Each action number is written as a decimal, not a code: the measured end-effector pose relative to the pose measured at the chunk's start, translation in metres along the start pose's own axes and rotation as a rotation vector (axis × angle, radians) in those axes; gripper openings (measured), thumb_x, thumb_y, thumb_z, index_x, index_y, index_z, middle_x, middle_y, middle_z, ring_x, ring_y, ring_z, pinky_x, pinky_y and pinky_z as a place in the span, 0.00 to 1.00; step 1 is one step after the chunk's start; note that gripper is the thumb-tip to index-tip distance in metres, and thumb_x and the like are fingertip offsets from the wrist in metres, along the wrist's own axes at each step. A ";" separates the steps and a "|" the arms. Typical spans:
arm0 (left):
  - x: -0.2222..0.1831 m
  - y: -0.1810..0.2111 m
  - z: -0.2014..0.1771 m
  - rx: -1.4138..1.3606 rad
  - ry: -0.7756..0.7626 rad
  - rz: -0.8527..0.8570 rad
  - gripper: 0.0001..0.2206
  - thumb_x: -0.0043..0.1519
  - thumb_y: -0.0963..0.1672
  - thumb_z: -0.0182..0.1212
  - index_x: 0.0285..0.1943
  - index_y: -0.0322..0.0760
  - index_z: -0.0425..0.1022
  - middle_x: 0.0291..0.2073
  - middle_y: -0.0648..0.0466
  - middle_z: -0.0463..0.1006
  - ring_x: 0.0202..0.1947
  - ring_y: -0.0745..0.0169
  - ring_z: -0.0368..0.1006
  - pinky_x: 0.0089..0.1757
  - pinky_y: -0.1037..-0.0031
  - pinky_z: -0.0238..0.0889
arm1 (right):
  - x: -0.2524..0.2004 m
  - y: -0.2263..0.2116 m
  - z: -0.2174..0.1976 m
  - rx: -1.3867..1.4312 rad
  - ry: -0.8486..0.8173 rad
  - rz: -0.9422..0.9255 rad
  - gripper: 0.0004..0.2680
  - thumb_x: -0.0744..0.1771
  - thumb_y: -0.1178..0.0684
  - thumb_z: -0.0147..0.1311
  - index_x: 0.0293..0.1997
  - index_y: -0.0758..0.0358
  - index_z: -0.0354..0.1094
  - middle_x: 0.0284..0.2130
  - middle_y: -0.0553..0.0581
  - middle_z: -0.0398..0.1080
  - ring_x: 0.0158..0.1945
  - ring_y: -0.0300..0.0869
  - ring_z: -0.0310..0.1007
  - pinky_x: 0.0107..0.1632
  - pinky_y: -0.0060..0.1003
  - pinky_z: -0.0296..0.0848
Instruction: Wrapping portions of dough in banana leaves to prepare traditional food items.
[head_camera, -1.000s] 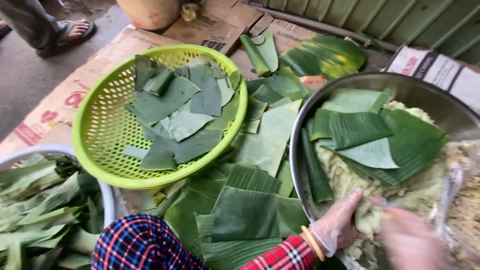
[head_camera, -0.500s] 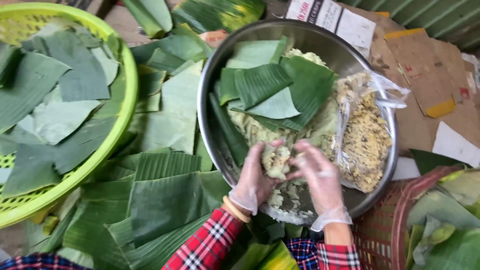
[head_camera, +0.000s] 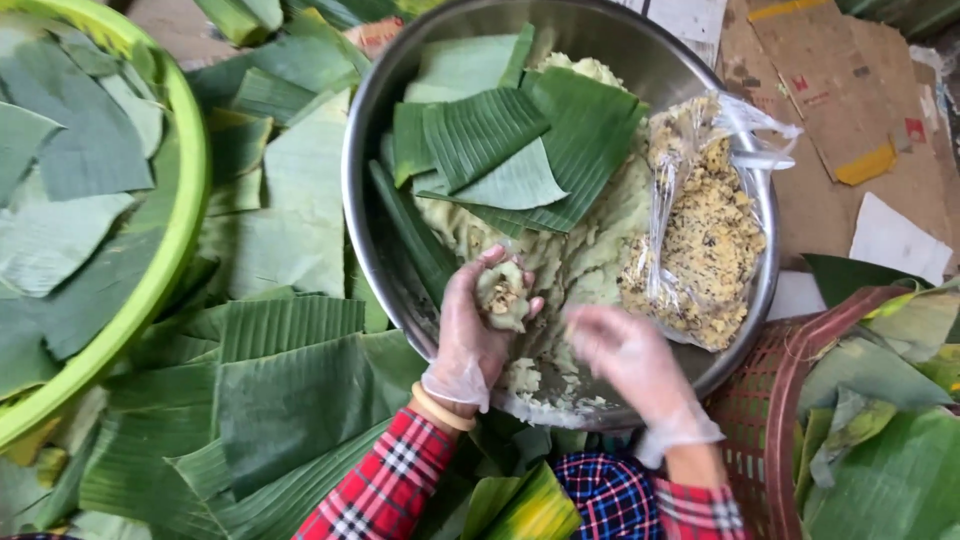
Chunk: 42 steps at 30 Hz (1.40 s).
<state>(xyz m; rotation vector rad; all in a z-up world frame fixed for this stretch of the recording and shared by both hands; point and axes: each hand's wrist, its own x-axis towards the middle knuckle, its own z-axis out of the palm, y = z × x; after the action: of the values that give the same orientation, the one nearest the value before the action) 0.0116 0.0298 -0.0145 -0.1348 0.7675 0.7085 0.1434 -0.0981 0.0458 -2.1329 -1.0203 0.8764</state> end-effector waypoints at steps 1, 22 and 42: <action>0.000 -0.001 -0.001 -0.001 0.006 -0.006 0.16 0.58 0.47 0.62 0.52 0.35 0.79 0.39 0.44 0.83 0.35 0.48 0.80 0.36 0.50 0.79 | -0.008 -0.009 0.006 -0.001 -0.003 0.008 0.09 0.64 0.56 0.62 0.49 0.57 0.79 0.25 0.55 0.81 0.18 0.39 0.72 0.35 0.36 0.77; -0.005 -0.012 -0.009 0.115 -0.156 0.132 0.25 0.54 0.37 0.54 0.64 0.33 0.75 0.52 0.40 0.79 0.49 0.47 0.77 0.52 0.55 0.74 | 0.019 -0.026 0.081 -0.051 0.331 -0.734 0.05 0.65 0.66 0.58 0.44 0.75 0.73 0.56 0.73 0.68 0.62 0.64 0.66 0.65 0.56 0.65; -0.008 -0.031 -0.020 0.296 -0.206 0.198 0.20 0.63 0.40 0.53 0.65 0.33 0.74 0.55 0.43 0.76 0.51 0.56 0.73 0.53 0.61 0.73 | -0.002 -0.068 0.095 0.393 0.073 -0.123 0.25 0.69 0.49 0.44 0.78 0.52 0.43 0.77 0.62 0.41 0.76 0.57 0.39 0.73 0.57 0.45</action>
<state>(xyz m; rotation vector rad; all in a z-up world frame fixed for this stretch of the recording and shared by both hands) 0.0151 -0.0058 -0.0276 0.2829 0.6844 0.7742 0.0407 -0.0424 0.0409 -1.7411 -0.8516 0.8528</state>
